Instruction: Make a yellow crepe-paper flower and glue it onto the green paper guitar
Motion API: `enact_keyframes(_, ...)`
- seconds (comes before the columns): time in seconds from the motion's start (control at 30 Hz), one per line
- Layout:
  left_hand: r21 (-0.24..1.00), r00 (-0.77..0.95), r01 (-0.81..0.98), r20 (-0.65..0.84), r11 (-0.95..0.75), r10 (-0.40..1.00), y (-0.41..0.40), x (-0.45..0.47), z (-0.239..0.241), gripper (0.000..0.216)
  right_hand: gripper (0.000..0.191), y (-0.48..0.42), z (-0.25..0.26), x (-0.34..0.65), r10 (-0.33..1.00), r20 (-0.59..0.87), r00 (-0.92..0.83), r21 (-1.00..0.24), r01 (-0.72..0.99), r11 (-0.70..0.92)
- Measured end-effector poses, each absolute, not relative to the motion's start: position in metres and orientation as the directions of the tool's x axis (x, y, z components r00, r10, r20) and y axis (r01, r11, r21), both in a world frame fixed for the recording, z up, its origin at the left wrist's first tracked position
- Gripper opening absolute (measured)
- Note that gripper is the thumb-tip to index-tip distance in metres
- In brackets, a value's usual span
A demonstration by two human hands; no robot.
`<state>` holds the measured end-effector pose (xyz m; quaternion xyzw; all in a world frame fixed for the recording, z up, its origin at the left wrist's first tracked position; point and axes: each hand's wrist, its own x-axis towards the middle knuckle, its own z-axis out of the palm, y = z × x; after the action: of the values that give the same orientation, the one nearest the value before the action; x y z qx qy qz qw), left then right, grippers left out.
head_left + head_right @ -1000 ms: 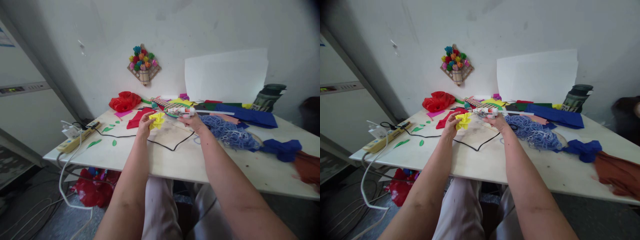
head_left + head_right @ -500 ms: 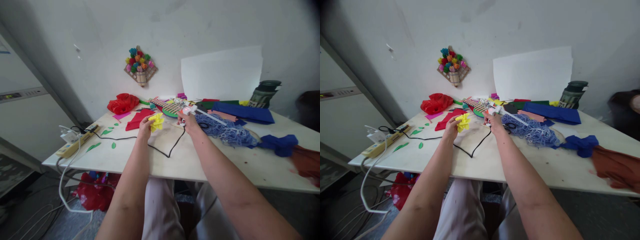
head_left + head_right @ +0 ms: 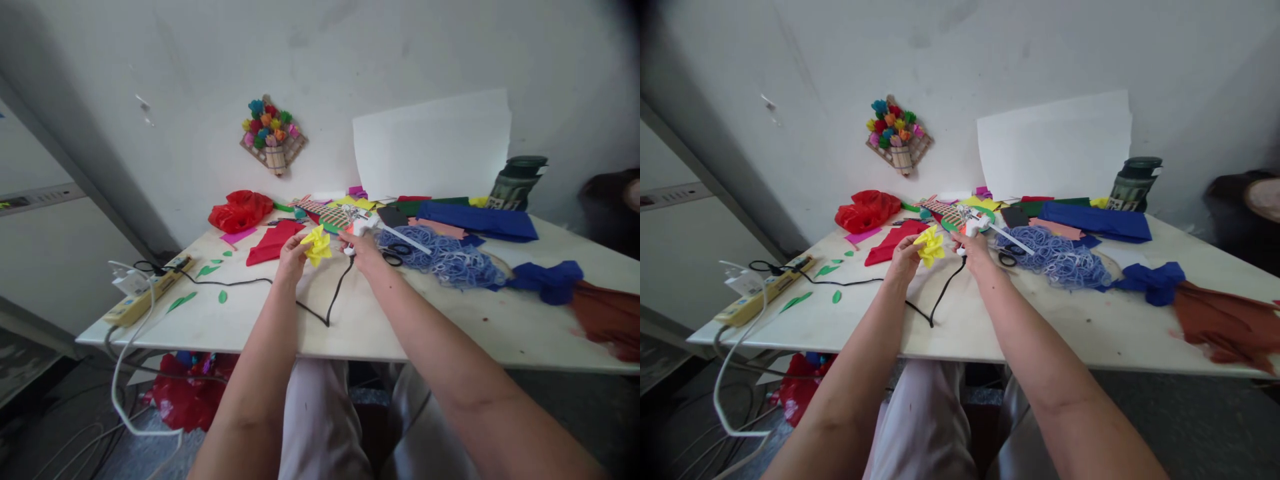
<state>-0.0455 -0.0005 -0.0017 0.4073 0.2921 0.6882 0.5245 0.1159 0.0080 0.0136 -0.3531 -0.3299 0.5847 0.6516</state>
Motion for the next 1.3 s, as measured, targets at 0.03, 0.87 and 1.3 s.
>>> enact_keyframes(0.03, 0.831, -0.112, -0.482, 0.254, -0.276, 0.961, -0.001, -0.045, -0.002, 0.031, 0.036, 0.007, 0.013, 0.114, 0.996, 0.017, 0.09, -0.847, -0.528, 0.062)
enact_keyframes(0.87, 0.9, -0.007, -0.406, 0.17, -0.158, 0.985, -0.004, -0.048, 0.004, 0.037, 0.024, 0.001, 0.016, 0.11, 0.99, 0.14, 0.008, -0.973, -0.182, 0.139)
enact_keyframes(1.3, 0.974, -0.046, -0.114, 0.192, -0.196, 0.98, -0.01, -0.054, 0.005, 0.021, 0.027, -0.002, 0.014, 0.108, 0.98, 0.185, -0.076, -0.983, 0.002, 0.186)
